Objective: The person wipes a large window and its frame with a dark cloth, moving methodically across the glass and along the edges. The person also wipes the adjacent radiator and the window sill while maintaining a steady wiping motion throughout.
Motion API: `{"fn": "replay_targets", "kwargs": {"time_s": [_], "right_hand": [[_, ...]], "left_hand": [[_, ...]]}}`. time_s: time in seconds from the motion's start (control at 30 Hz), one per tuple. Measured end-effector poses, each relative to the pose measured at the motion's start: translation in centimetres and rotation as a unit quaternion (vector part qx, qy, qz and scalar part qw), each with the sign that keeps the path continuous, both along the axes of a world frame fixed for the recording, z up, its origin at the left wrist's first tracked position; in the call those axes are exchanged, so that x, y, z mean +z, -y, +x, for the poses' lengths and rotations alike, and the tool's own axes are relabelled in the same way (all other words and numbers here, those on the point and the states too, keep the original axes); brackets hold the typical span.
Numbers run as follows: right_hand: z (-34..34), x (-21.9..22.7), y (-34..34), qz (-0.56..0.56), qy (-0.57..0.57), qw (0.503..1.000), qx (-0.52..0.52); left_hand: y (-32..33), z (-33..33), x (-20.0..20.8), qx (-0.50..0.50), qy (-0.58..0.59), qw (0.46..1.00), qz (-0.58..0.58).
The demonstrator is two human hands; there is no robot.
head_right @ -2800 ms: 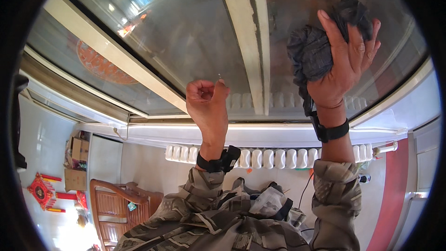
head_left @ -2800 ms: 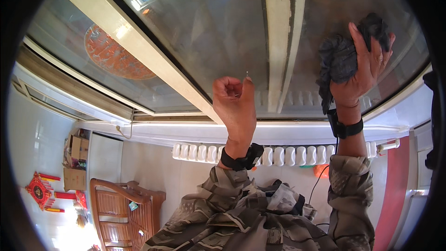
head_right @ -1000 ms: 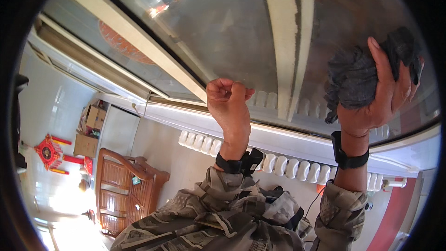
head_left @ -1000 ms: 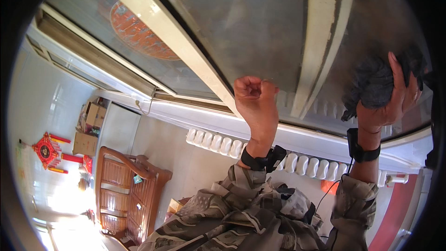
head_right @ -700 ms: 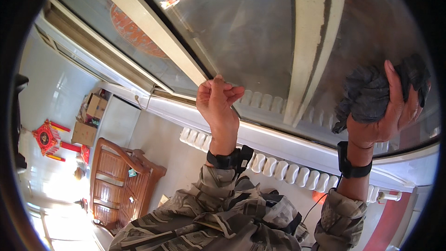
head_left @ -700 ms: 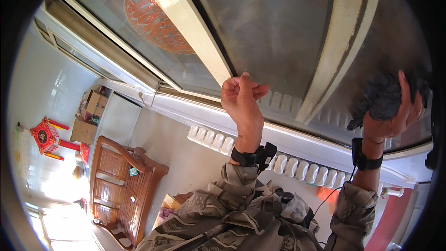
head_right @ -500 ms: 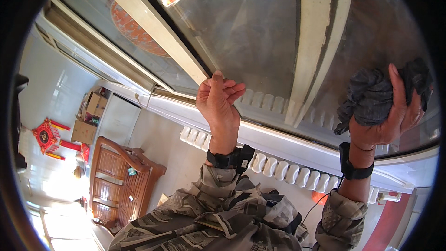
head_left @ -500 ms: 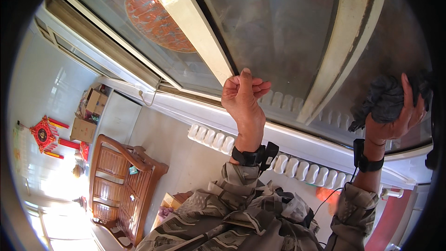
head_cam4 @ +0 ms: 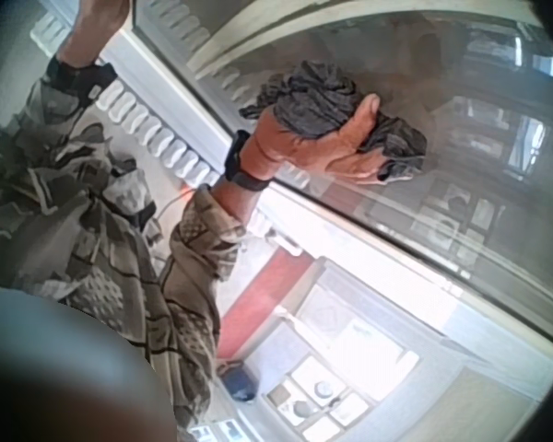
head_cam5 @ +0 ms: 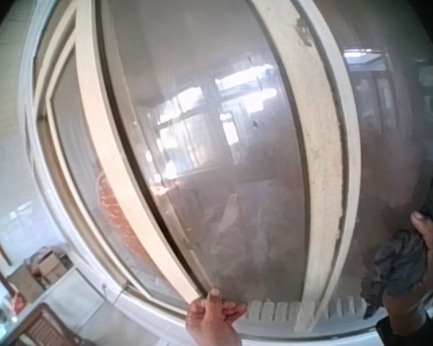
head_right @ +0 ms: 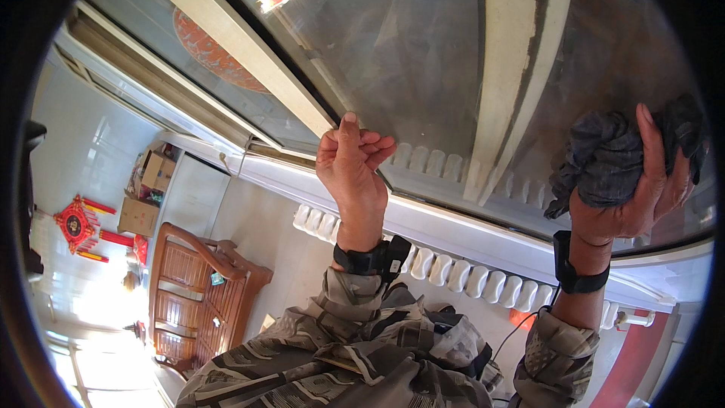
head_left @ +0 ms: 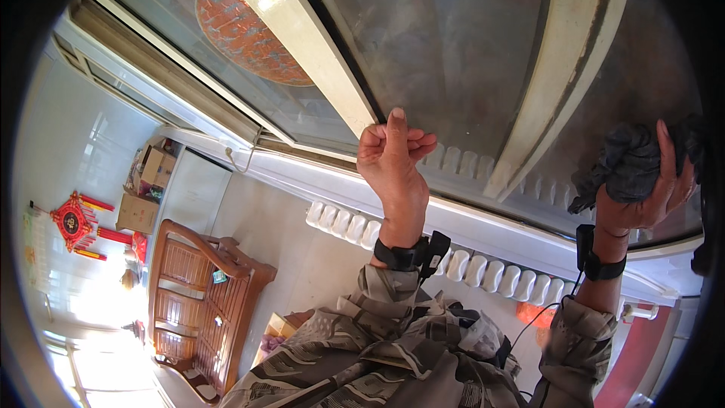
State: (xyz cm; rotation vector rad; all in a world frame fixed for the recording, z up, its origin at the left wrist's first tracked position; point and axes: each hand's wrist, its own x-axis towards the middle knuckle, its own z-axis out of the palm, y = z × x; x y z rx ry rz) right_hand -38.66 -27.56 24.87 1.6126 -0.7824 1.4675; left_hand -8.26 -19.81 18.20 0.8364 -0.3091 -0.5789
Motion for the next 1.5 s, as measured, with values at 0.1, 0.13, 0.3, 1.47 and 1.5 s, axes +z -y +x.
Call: {"fn": "replay_targets", "kwargs": {"time_s": [0.1,0.13,0.3,1.47,1.5], "right_hand": [[-0.1,-0.2,0.1,-0.003,0.007,1.000,0.013],[-0.2,-0.2,0.0,0.000,0.008,1.000,0.010],[-0.3,-0.4,0.1,0.006,-0.001,1.000,0.000],[1.2,0.1,-0.4,0.005,0.050,0.999,0.016],[1.4,0.1,-0.2,-0.012,0.061,0.998,0.033]], "left_hand": [[0.0,0.2,-0.1,-0.004,0.000,1.000,0.002],[0.0,0.2,-0.1,-0.003,-0.005,1.000,0.009],[-0.1,0.3,-0.1,0.015,0.057,0.998,-0.003],[-1.3,-5.5,-3.1,-0.004,0.444,0.884,0.142],[-1.2,-5.4,-2.9,-0.018,0.439,0.885,0.152]]}}
